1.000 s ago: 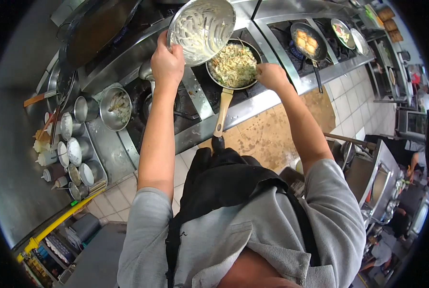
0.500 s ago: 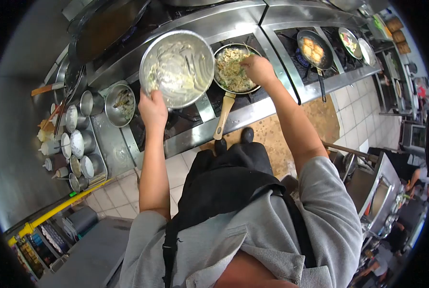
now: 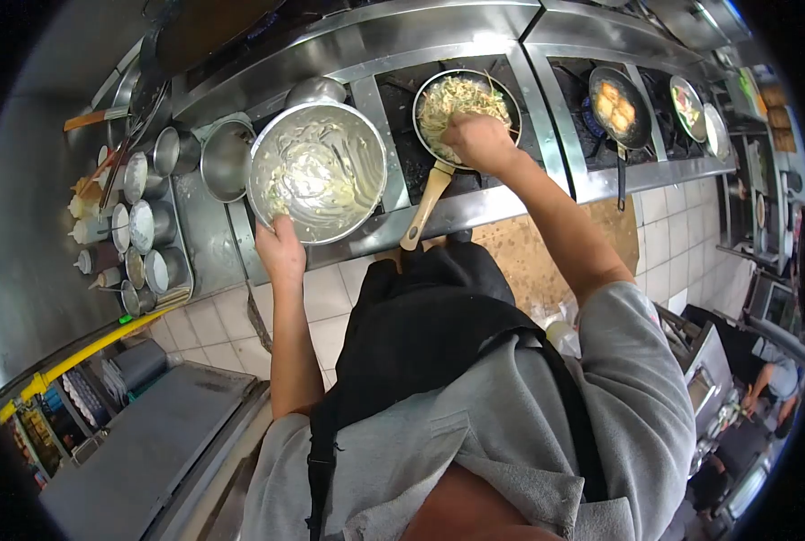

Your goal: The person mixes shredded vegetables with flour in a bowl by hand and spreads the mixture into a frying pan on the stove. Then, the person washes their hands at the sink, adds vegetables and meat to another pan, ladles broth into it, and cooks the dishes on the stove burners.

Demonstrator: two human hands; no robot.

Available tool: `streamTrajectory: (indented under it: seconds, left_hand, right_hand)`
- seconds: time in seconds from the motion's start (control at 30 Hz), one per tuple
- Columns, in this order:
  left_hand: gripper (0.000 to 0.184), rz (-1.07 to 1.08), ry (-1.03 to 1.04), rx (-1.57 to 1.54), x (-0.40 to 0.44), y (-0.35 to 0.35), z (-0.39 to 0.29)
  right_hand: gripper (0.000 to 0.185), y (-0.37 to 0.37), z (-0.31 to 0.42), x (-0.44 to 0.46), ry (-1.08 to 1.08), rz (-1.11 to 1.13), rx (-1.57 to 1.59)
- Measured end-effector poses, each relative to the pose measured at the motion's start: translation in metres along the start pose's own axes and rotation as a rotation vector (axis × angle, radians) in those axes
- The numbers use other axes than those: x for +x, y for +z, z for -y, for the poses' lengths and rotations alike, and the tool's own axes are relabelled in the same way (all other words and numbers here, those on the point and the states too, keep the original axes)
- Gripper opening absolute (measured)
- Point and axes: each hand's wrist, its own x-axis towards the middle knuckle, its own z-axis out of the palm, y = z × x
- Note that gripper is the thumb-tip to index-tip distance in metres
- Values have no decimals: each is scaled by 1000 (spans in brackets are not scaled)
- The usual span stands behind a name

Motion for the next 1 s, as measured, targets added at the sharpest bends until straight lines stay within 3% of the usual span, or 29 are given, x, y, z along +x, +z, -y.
streamTrajectory:
  seconds: [0.13, 0.2, 0.27, 0.4, 0.53, 0.67, 0.73, 1.0]
  left_hand:
    - [37, -23, -20, -33, -3, -1, -5]
    - [37, -17, -14, -41, -3, -3, -11]
    - [37, -9, 5, -48, -1, -7, -16]
    - [36, 14, 5, -34, 0, -14, -17]
    - [35, 33, 57, -54, 2, -18, -20]
    - [34, 62, 98, -75, 6, -20, -15]
    - [34, 72, 62, -102, 6, -20, -21]
    - [35, 90, 23, -206, -7, -18, -35]
  right_hand:
    - [12, -10, -6, -23, -18, 54, -37]
    - [9, -16, -10, -33, 84, -50, -45]
    - [9, -8, -18, -44, 99, 52, -161]
    - [18, -15, -19, -46, 174, -74, -49]
    - [26, -15, -46, -20, 359, 73, -261]
    - [24, -24, -45, -4, 366, 8, -260]
    - [22, -21, -45, 1, 348, 245, -384]
    - [17, -24, -34, -28, 338, 209, -380]
